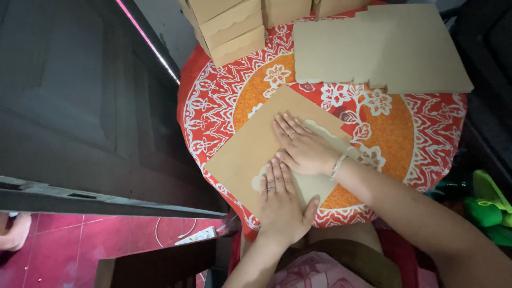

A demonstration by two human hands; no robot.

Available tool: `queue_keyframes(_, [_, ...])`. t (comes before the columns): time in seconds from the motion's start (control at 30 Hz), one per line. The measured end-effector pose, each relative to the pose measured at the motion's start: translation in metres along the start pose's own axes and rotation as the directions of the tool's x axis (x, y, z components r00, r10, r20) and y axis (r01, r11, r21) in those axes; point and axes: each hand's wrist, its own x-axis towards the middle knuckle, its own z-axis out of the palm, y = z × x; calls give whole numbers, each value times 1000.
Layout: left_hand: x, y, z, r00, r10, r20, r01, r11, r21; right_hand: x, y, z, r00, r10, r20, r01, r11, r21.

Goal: Folding flat cardboard sheets into small boxes on a table.

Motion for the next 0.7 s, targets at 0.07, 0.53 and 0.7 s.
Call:
queue_keyframes(0.07, [4, -6, -15, 1000, 20, 13, -18, 993, -119, -13, -4, 1, 994, -55, -93, 48, 996, -79])
queue_keyframes(0.53, [-1, -11, -8, 1000, 26, 13, -26, 999, -42, -71, 37, -8, 1000, -13, -18, 12, 998, -56])
queue_keyframes(0.7, [8, -27, -24, 998, -27, 52, 39, 970, -238, -74, 53, 3, 987, -10, -160, -6, 995, -100])
